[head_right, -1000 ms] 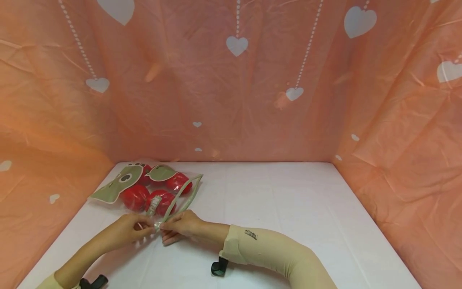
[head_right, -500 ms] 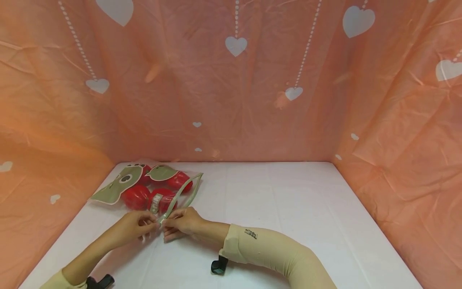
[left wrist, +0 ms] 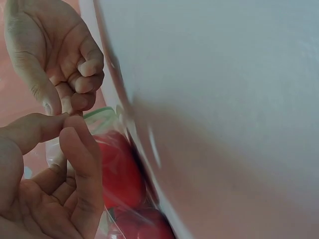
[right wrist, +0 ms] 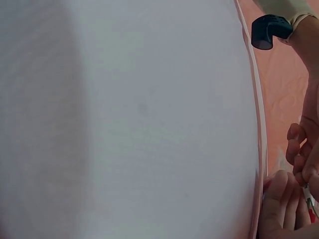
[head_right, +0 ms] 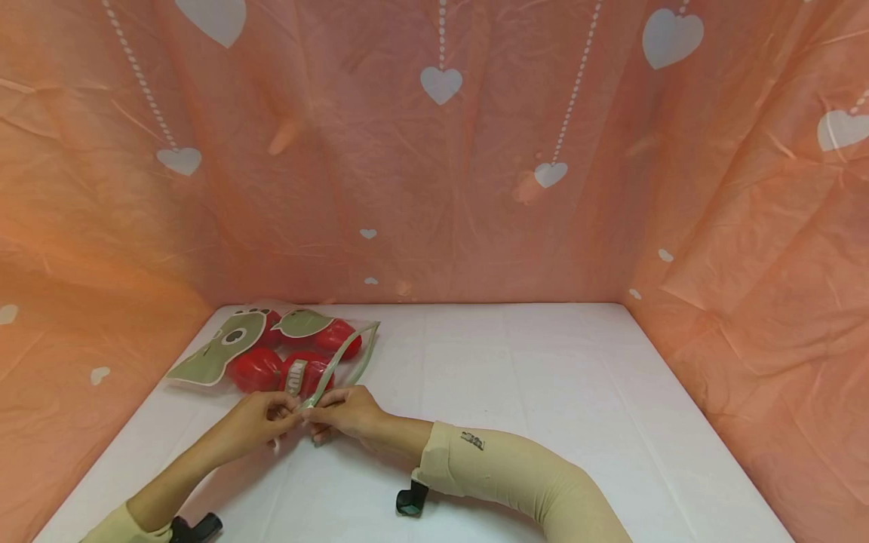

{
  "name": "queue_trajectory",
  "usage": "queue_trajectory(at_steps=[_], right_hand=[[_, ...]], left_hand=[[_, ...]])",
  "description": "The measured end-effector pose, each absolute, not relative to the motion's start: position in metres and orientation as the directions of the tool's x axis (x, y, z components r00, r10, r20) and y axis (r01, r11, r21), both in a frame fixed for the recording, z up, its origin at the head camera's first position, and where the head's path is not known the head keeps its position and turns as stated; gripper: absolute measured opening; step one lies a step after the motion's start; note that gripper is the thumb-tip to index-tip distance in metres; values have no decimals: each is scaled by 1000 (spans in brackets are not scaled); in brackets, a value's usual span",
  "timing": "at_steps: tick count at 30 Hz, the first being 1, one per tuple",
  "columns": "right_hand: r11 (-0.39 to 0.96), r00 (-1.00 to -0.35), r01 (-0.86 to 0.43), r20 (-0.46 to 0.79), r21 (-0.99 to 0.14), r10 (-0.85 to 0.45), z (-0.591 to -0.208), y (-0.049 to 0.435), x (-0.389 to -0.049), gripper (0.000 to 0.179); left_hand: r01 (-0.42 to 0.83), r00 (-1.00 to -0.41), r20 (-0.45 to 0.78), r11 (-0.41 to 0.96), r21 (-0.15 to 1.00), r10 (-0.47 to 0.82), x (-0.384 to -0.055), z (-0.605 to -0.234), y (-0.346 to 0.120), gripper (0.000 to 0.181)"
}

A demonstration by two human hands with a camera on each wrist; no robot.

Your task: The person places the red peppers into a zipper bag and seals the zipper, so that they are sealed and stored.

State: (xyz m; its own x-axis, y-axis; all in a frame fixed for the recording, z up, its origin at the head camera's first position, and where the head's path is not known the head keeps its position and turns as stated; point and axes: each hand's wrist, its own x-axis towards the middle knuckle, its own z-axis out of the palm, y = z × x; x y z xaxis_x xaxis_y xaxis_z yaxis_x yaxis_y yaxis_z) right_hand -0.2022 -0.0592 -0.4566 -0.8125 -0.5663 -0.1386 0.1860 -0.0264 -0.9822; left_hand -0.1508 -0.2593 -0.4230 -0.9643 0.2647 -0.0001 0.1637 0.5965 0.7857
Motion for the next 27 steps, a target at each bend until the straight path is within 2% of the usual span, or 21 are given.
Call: queue_trajectory(at_steps=[15, 27], right_hand=[[-17, -824, 152, -117, -988, -555, -458, -55, -211, 18], [-23, -840, 138, -105, -990, -533, -456, -51, -225, 16]], left_hand=[[181, -955, 1, 582, 793, 295, -152, -427, -262, 8], [218, -948, 37, 558, 800, 317, -151, -429, -264, 6]])
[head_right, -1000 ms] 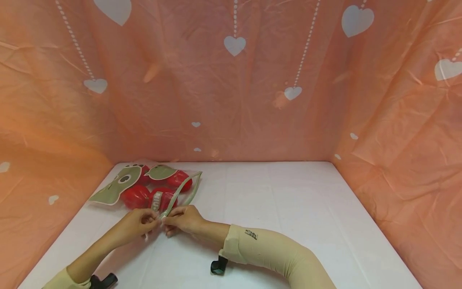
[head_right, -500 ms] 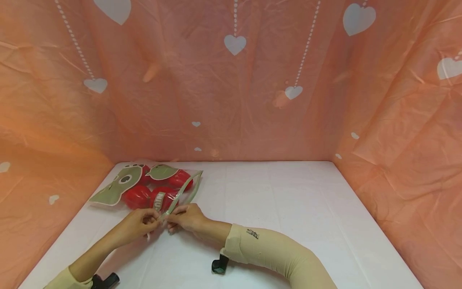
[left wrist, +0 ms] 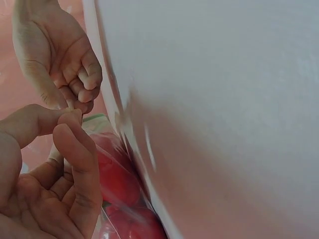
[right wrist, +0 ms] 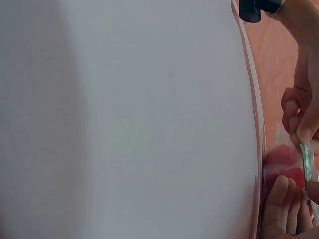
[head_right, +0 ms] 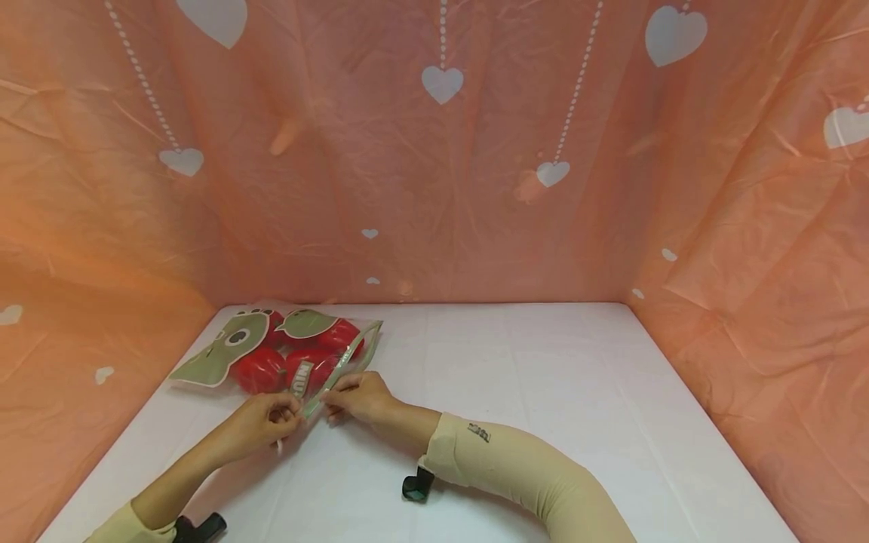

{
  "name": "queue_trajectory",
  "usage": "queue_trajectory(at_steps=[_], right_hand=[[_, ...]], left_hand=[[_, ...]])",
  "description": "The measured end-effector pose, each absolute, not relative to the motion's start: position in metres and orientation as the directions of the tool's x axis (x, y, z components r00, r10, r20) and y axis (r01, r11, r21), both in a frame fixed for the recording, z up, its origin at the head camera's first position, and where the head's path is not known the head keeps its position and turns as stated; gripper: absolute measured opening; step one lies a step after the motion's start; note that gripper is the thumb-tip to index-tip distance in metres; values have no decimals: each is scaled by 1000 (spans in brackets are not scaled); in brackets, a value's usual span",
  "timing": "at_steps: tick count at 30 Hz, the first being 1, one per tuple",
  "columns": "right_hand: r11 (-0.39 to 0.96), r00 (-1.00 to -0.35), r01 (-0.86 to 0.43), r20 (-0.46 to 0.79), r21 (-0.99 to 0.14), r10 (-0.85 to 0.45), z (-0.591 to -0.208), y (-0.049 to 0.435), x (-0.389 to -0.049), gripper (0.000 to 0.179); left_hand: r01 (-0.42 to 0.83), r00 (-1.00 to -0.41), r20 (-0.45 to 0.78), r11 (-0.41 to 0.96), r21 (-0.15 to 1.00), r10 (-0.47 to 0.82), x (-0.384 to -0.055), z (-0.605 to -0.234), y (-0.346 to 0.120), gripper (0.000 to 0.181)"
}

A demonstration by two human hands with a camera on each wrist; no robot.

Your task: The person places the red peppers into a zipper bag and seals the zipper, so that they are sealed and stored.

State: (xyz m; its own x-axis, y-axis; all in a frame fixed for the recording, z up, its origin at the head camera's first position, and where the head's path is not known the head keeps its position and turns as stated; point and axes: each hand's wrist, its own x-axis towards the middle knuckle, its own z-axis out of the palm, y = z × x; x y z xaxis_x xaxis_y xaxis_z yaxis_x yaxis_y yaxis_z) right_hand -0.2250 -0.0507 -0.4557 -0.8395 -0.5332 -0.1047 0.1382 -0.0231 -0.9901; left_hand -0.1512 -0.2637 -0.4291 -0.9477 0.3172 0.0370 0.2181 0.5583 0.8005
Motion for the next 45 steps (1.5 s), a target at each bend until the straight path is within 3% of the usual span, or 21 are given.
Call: queue_trajectory(at_steps=[11, 23, 45], right_hand=[[11, -857, 83, -77, -996, -509, -455, -48, -236, 15], [124, -892, -75, 10, -989, -453, -453, -46, -248, 17], [122, -907, -11, -41, -993, -419, -451, -34, -281, 19]], left_hand=[[215, -948, 35, 555, 803, 317, -152, -430, -262, 7], [198, -950, 18, 557, 807, 311, -152, -427, -263, 8], [218, -944, 25, 565, 796, 328, -153, -426, -260, 10]])
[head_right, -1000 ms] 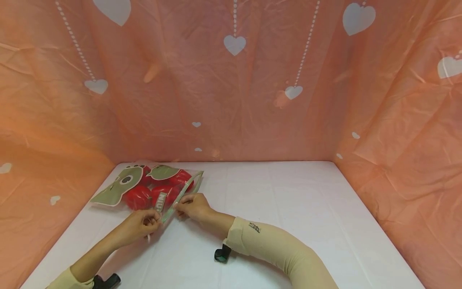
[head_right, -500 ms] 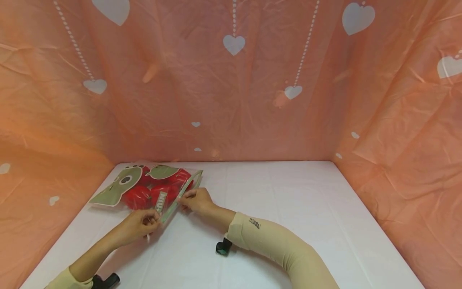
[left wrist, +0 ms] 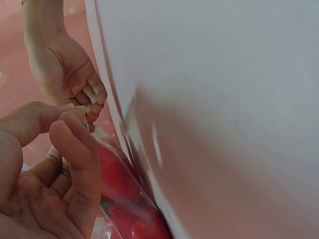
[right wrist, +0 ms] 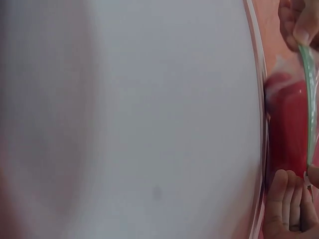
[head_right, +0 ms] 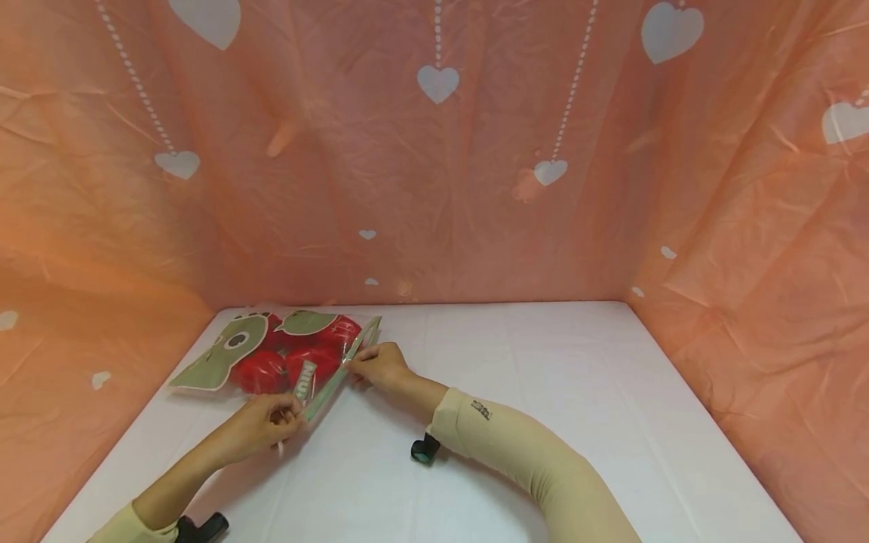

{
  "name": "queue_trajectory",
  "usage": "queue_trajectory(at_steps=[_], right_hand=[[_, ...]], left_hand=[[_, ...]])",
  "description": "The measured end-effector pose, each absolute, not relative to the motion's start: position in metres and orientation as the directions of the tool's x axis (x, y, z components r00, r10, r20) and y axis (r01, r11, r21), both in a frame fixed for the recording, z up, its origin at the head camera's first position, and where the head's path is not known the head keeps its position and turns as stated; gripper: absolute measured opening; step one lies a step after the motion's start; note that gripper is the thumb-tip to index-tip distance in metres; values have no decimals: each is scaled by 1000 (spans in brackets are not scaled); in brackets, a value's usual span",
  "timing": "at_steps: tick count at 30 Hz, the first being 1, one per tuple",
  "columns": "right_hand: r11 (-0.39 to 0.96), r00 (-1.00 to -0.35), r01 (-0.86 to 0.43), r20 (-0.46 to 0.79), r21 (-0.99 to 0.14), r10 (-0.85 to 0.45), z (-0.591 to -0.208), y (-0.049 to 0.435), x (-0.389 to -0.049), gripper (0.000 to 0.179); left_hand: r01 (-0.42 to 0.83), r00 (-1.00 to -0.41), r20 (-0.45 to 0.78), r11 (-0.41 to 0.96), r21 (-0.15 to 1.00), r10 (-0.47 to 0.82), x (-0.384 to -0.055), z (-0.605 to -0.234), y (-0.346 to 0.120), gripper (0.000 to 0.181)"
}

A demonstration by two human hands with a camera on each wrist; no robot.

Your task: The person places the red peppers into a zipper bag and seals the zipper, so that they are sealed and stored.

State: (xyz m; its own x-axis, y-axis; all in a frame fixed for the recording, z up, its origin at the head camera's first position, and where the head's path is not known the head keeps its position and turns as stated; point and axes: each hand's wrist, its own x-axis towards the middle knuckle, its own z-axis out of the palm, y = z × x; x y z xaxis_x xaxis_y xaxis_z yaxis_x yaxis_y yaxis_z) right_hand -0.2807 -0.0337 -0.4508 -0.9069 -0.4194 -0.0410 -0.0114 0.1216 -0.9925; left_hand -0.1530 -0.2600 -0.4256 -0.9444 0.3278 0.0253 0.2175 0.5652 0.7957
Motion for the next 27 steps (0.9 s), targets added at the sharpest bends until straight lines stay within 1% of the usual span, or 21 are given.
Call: queue_trajectory(at_steps=[3, 12, 27], right_hand=[[117, -910, 0, -49, -993, -412, -450, -30, -286, 19], [166, -921, -31, -36, -986, -389, -446, -22, -301, 20], [123, -951, 24, -60, -992, -303, -446, -15, -327, 19]], left_hand=[[216, -941, 17, 565, 796, 337, -154, -426, -259, 11], [219, -933, 4, 558, 800, 360, -154, -426, -260, 12], [235, -927, 18, 541, 807, 375, -149, -427, -261, 13]])
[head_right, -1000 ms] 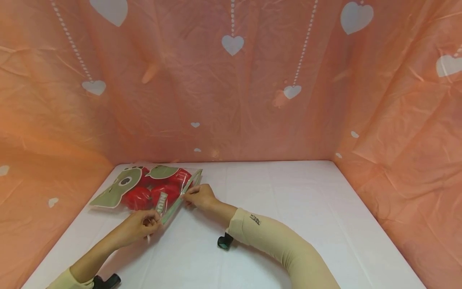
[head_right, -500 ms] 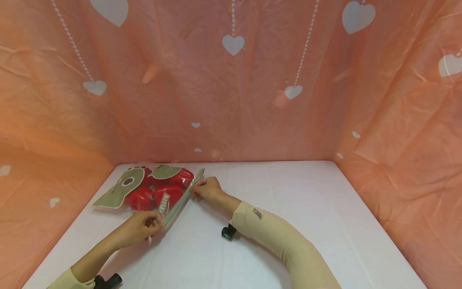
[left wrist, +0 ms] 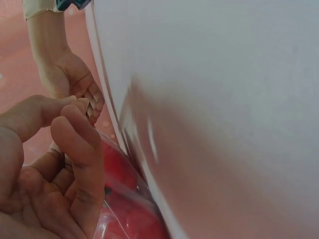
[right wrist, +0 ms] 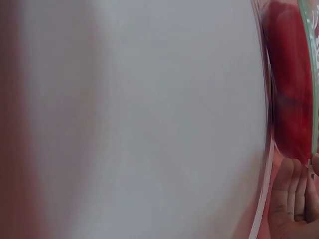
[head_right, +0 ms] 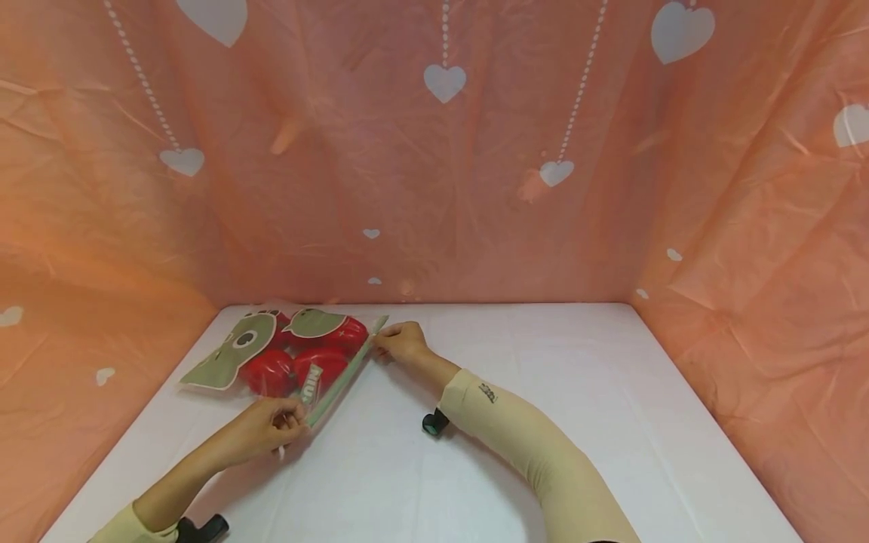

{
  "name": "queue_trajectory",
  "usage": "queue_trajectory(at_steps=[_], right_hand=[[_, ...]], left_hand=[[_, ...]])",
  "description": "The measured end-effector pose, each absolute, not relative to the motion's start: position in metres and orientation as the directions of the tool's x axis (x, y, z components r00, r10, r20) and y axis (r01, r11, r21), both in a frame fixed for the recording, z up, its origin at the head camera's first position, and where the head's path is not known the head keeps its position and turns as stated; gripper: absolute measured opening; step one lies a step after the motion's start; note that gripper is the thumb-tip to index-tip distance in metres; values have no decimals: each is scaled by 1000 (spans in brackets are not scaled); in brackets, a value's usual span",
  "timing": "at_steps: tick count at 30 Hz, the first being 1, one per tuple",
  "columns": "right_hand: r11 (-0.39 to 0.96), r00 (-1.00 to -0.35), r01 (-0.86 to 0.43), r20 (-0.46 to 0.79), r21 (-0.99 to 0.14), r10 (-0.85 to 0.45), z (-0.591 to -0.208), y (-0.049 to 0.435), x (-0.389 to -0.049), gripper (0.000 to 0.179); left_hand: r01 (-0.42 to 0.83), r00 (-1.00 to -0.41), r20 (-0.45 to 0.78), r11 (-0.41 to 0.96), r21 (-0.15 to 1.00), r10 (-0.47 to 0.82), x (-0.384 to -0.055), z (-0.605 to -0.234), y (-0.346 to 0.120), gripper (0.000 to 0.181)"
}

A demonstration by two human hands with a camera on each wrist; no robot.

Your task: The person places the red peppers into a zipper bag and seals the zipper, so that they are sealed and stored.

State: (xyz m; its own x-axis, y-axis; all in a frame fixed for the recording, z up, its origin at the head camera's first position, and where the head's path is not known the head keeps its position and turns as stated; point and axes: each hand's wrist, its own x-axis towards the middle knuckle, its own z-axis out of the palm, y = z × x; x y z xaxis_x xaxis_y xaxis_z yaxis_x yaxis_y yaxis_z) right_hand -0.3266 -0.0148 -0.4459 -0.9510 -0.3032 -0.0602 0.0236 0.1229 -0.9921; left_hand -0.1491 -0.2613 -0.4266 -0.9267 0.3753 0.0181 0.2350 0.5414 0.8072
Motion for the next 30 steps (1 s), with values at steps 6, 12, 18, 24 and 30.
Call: queue_trajectory(at_steps=[6, 12, 18, 24, 30], right_hand=[[115, -959, 15, -47, -993, -278, -444, -13, -333, 18], [125, -967, 6, -37, -992, -251, -441, -11, -337, 17], [125, -971, 4, -34, -992, -235, -438, -8, -342, 19], [128, -983, -5, -18, -992, -183, -438, -3, -351, 19], [113, -979, 8, -31, -994, -202, -439, -2, -355, 21]], left_hand=[[236, -927, 17, 547, 803, 375, -149, -427, -261, 13], [234, -924, 5, 551, 801, 383, -149, -427, -261, 13], [230, -920, -4, 548, 804, 393, -148, -427, -261, 13], [223, -919, -14, 548, 806, 395, -149, -426, -261, 12], [212, -920, -28, 559, 801, 390, -150, -429, -262, 11]])
